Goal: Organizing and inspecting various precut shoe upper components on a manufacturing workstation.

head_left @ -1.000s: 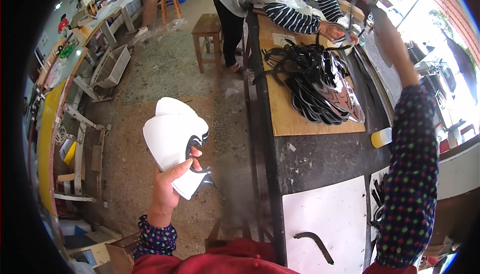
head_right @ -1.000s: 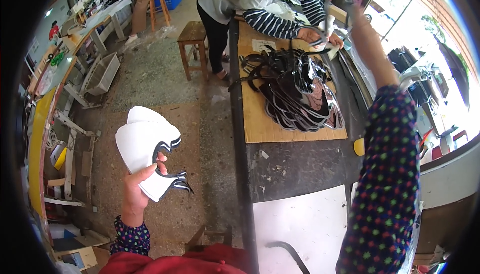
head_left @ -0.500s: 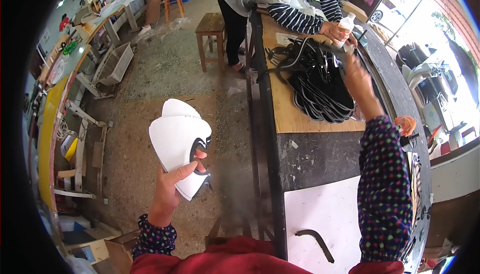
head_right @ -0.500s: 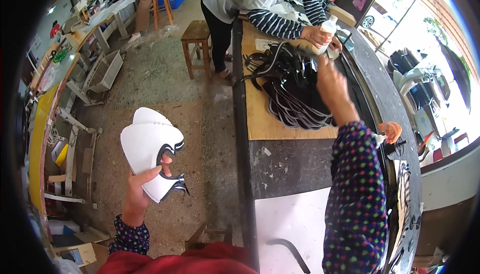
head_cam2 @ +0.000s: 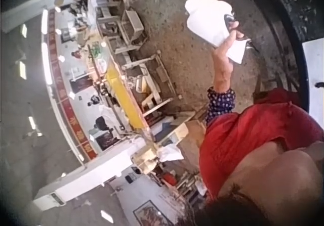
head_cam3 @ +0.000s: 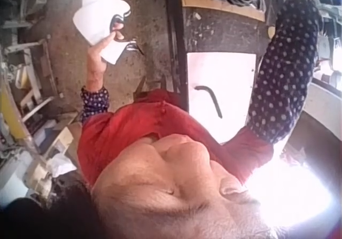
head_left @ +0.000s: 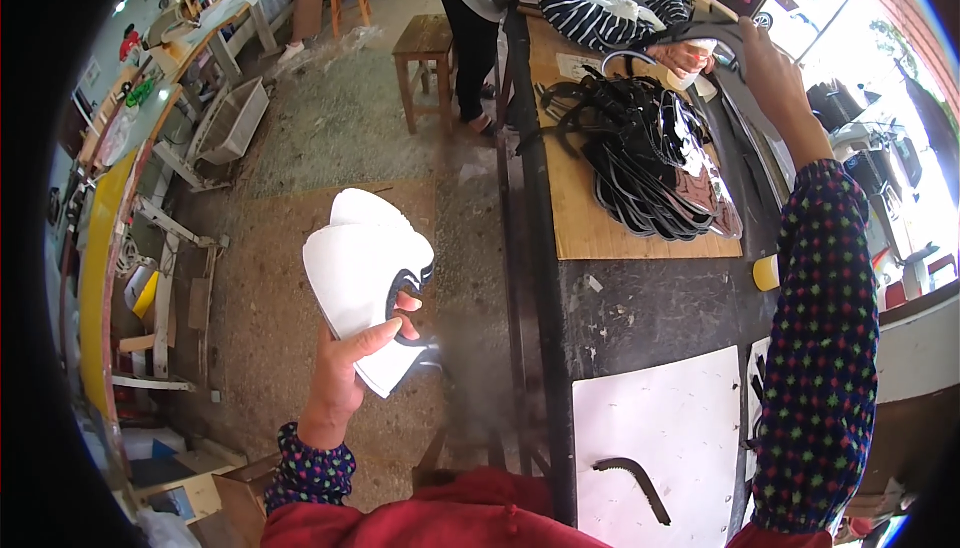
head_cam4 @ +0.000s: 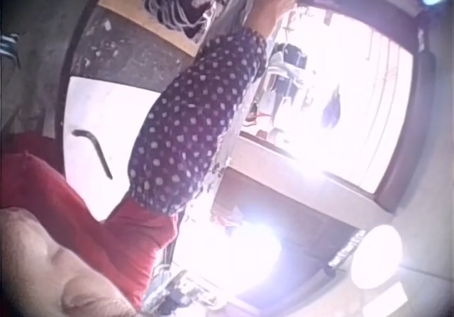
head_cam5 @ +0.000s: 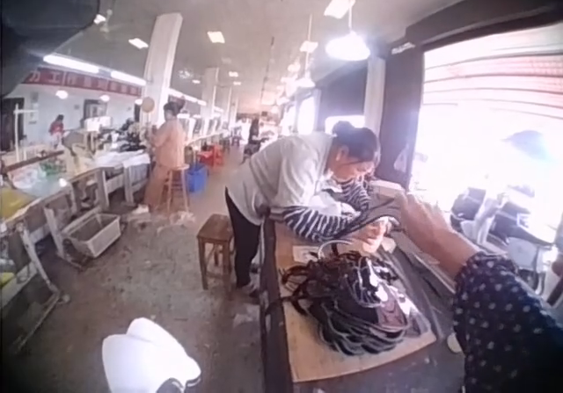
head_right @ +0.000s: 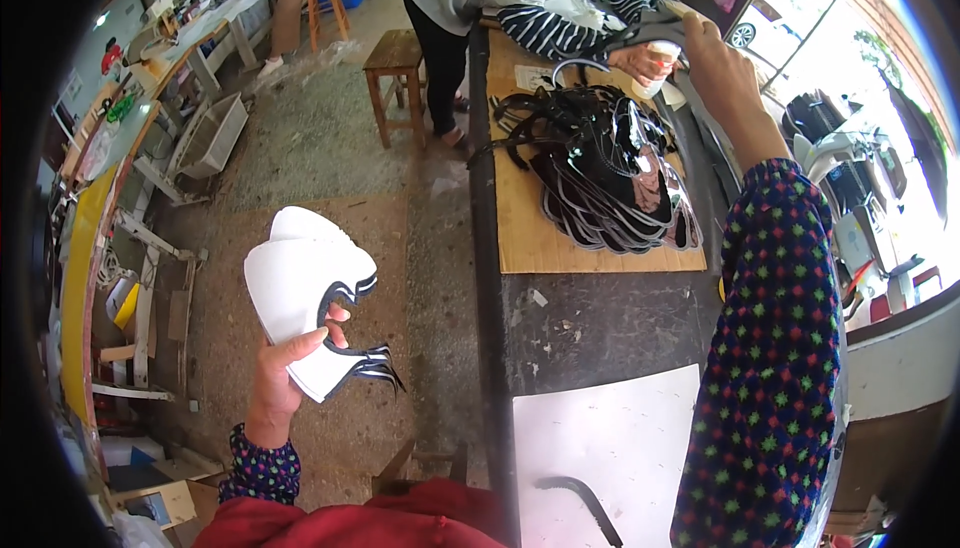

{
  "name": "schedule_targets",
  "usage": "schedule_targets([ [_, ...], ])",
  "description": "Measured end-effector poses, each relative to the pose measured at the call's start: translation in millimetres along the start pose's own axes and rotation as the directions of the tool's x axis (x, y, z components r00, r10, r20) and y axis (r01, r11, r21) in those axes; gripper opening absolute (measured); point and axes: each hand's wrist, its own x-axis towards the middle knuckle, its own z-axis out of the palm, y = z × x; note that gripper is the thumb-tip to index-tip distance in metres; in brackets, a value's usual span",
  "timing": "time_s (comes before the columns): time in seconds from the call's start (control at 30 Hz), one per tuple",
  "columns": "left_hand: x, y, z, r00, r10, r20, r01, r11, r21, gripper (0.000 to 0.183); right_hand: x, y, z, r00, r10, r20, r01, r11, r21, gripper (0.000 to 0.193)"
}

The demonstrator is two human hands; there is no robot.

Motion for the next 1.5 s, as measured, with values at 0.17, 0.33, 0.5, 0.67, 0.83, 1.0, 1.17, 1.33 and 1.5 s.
schedule_targets([
  [0.17, -1, 1, -1, 1.000, 0.004, -0.008, -0.004, 1.000, 0.014, 0.044, -5, -13, 10, 0.992, 0.025, 0.127, -0.022, 0.999, -0.025, 0.043],
  [0.33, -3, 6, -1, 1.000, 0.023, 0.002, -0.023, 0.999, 0.025, 0.044, -6, -7, 21, 0.977, -0.201, -0.066, 0.188, 0.968, -0.167, 0.023],
  [0.5, -1, 5, -3, 1.000, 0.025, -0.009, -0.024, 1.000, 0.011, 0.042, 6, 6, 13, 0.977, -0.162, -0.141, 0.125, 0.963, -0.240, 0.039],
  [0.67, 9, 12, 1, 0.998, 0.046, -0.031, -0.046, 0.999, 0.023, 0.044, -45, -20, 52, 0.853, -0.379, -0.360, 0.247, 0.899, -0.361, 0.030],
  [0.83, 52, 14, -6, 0.996, 0.084, 0.038, -0.086, 0.994, 0.060, 0.044, -169, -125, 68, 0.965, -0.185, 0.189, 0.159, 0.977, 0.143, 0.050],
  [1.0, 121, 33, 52, 0.969, 0.222, 0.111, -0.248, 0.875, 0.415, 0.054, -193, -137, 52, 0.999, 0.039, 0.009, -0.040, 0.966, 0.256, 0.055],
  [1.17, 190, 59, 162, 0.629, 0.671, 0.394, -0.756, 0.409, 0.511, 0.056, -241, -163, -30, 0.989, -0.011, 0.144, -0.056, 0.890, 0.452, 0.052],
  [1.33, 262, 55, 253, 0.108, 0.551, 0.828, -0.791, -0.457, 0.407, 0.069, -334, -163, -140, 0.968, -0.079, 0.238, -0.092, 0.771, 0.630, 0.049],
  [1.5, 293, -63, 301, 0.370, -0.023, 0.929, -0.922, -0.130, 0.365, 0.055, -452, -159, -200, 0.872, 0.309, 0.380, -0.470, 0.746, 0.472, 0.037],
])
